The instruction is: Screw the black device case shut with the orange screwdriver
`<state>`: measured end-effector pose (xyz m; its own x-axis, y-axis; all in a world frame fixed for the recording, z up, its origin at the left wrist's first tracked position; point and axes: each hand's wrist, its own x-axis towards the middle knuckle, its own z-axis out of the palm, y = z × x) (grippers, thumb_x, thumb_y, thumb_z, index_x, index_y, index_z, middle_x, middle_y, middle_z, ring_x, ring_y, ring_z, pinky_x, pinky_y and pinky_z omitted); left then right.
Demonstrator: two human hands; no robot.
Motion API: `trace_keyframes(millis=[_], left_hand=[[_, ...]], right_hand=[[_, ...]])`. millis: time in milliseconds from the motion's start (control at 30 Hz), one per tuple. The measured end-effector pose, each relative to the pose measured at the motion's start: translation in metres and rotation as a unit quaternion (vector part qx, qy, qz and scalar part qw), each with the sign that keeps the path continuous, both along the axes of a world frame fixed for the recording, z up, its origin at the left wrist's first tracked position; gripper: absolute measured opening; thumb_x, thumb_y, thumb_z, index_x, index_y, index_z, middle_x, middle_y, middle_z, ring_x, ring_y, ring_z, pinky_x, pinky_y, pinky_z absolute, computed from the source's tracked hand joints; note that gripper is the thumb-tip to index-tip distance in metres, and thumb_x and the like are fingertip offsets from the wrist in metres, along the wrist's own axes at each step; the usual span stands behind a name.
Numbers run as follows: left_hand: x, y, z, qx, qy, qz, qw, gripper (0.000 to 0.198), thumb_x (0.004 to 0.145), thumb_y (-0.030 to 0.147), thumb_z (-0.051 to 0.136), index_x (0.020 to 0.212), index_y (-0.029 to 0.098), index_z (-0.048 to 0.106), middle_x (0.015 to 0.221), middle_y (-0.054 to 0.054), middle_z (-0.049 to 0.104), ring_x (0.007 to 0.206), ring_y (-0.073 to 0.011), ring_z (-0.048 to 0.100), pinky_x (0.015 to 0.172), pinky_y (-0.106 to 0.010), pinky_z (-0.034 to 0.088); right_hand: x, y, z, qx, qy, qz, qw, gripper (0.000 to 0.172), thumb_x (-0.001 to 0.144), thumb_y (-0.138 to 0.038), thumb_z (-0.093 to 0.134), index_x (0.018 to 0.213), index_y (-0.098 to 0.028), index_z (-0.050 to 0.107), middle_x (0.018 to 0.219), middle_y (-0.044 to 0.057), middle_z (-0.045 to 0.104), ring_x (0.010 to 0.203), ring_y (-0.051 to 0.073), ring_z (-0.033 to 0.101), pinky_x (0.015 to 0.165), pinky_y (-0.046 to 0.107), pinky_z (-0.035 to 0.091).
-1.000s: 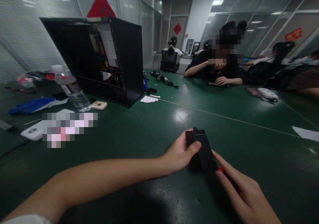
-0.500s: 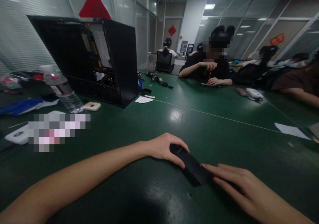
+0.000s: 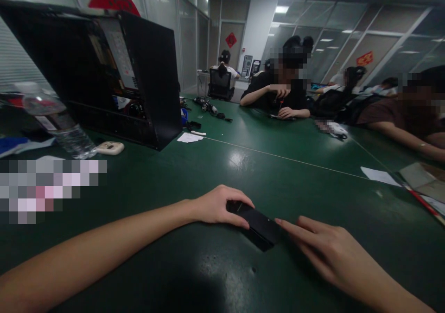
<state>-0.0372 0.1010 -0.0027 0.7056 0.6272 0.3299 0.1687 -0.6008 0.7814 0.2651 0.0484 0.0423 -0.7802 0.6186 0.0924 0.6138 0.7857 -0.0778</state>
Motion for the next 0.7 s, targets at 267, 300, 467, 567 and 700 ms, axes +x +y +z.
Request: trace_keyframes(millis=[267,300,467,567,700], left_hand=[[0.003,0.001,-0.004,-0.048,-0.013,0.044,0.998,0.044,0.079,0.043,0.078,0.115,0.017,0.070,0.107,-0.008,0.073,0.097,-0.0214,0.066,0.086,-0.032,0.048],[0.004,0.000,-0.003,-0.054,-0.013,0.046,0.997,0.045,0.080,0.043,0.077,0.115,0.017,0.070,0.107,-0.008,0.072,0.096,-0.0213,0.066,0.084,-0.032,0.048],[0.006,-0.004,0.000,-0.029,0.007,0.004,1.000,0.044,0.081,0.041,0.076,0.118,0.018,0.068,0.108,-0.008,0.073,0.096,-0.0205,0.066,0.085,-0.030,0.047],[0.007,-0.006,-0.001,-0.011,0.014,-0.015,1.000,0.046,0.080,0.040,0.078,0.119,0.019,0.068,0.112,-0.009,0.073,0.098,-0.0207,0.067,0.087,-0.030,0.047],[0.009,-0.007,-0.003,0.005,0.008,-0.009,1.000,0.048,0.077,0.042,0.080,0.117,0.018,0.070,0.109,-0.010,0.074,0.098,-0.0207,0.068,0.088,-0.029,0.048]], right_hand=[[-0.004,0.002,-0.012,0.018,0.058,-0.031,0.998,0.041,0.100,-0.021,0.041,0.139,-0.024,0.054,0.088,0.005,0.068,0.068,0.016,0.068,0.058,0.025,0.053],[-0.002,0.003,-0.010,0.024,0.048,-0.023,0.998,0.041,0.099,-0.020,0.042,0.139,-0.024,0.054,0.086,0.005,0.067,0.067,0.016,0.067,0.056,0.025,0.052],[0.003,0.005,-0.005,0.055,0.017,-0.009,0.998,0.046,0.095,-0.014,0.045,0.138,-0.026,0.057,0.087,0.005,0.068,0.068,0.016,0.067,0.055,0.025,0.050],[-0.002,0.002,-0.012,0.072,0.011,-0.007,0.997,0.048,0.093,-0.011,0.043,0.137,-0.021,0.057,0.088,0.006,0.069,0.066,0.016,0.067,0.054,0.025,0.049],[-0.011,-0.002,-0.024,0.091,0.021,-0.015,0.996,0.049,0.091,-0.008,0.041,0.137,-0.018,0.056,0.090,0.007,0.069,0.067,0.017,0.068,0.054,0.026,0.051]])
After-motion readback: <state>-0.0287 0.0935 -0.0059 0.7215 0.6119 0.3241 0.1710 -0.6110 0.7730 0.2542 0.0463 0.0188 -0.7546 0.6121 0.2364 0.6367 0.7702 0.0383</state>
